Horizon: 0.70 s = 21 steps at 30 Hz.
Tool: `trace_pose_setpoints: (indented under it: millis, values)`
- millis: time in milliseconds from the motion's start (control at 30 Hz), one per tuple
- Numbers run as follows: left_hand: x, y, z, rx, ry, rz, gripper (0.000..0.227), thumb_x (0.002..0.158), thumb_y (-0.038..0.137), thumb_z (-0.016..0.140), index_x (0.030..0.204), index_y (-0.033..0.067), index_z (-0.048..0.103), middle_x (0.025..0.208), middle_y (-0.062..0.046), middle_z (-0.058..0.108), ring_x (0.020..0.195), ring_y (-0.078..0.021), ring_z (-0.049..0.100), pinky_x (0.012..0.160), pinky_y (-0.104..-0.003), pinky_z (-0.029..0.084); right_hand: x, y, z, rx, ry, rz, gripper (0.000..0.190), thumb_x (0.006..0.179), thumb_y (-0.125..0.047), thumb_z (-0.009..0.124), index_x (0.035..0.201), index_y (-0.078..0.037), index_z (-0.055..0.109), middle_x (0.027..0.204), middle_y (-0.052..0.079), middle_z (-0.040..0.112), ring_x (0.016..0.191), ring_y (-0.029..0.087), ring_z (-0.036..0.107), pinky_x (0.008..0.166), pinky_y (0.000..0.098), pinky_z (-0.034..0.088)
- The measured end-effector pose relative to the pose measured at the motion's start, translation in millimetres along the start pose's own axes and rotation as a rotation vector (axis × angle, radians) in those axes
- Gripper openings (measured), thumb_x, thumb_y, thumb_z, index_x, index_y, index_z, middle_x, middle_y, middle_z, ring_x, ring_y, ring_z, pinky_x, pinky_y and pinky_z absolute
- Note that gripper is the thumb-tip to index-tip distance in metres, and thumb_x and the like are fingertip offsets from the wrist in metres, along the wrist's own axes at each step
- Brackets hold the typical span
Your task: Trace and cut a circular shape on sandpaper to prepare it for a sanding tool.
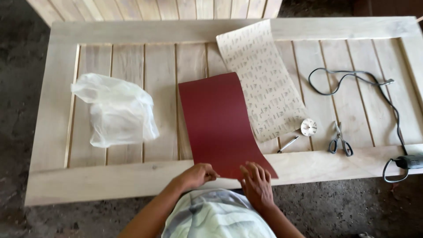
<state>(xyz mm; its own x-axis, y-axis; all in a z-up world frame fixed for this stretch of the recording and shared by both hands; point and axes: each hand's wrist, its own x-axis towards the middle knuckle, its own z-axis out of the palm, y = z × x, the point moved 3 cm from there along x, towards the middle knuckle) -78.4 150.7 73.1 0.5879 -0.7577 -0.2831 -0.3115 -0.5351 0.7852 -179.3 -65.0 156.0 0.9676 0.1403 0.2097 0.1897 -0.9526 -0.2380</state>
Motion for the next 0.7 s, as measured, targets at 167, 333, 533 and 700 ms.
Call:
trace_pose_setpoints:
  millis: [167, 333, 533, 700]
  values:
    - [-8, 25, -6, 0.039, -0.159, -0.141, 0.028, 0.093, 0.020, 0.069, 0.119, 0.0150, 0.073, 0.115, -0.007, 0.072, 0.108, -0.0243, 0.067, 0.104, -0.047, 0.047, 13, 25, 36, -0.012, -0.384, 0.003, 0.022, 0.098, -0.031, 0.063, 0.112, -0.014, 0.067, 0.106, 0.007, 0.072, 0.106, 0.026, 0.067, 0.094, 0.0428, 0.049]
    - [-17, 66, 39, 0.832, 0.250, 0.098, 0.039, 0.092, 0.015, 0.068, 0.129, 0.0047, 0.064, 0.115, -0.015, 0.067, 0.114, -0.0334, 0.062, 0.105, -0.054, 0.045, 51, 33, 51, 0.219, -0.611, 0.141, 0.023, 0.096, -0.031, 0.065, 0.111, -0.015, 0.072, 0.102, 0.010, 0.077, 0.096, 0.031, 0.072, 0.082, 0.0461, 0.055]
    - [24, 35, 24, 0.685, 0.493, 0.080, 0.055, 0.081, 0.038, 0.069, 0.125, 0.0058, 0.059, 0.103, -0.018, 0.065, 0.097, -0.0353, 0.062, 0.084, -0.053, 0.049, 72, 52, 90, 0.479, -0.754, 0.112, 0.030, 0.091, -0.029, 0.072, 0.110, -0.006, 0.069, 0.106, 0.013, 0.077, 0.098, 0.029, 0.075, 0.084, 0.0440, 0.059]
    - [72, -47, 49, 0.542, 0.054, -0.178, 0.035, 0.110, 0.033, 0.034, 0.121, 0.0154, 0.062, 0.090, -0.010, 0.065, 0.081, -0.0299, 0.069, 0.067, -0.055, 0.060, 56, 2, 51, 0.046, -0.483, -0.091, 0.088, 0.075, -0.038, 0.084, 0.145, -0.005, 0.043, 0.145, 0.018, 0.049, 0.134, 0.039, 0.046, 0.108, 0.0530, 0.038]
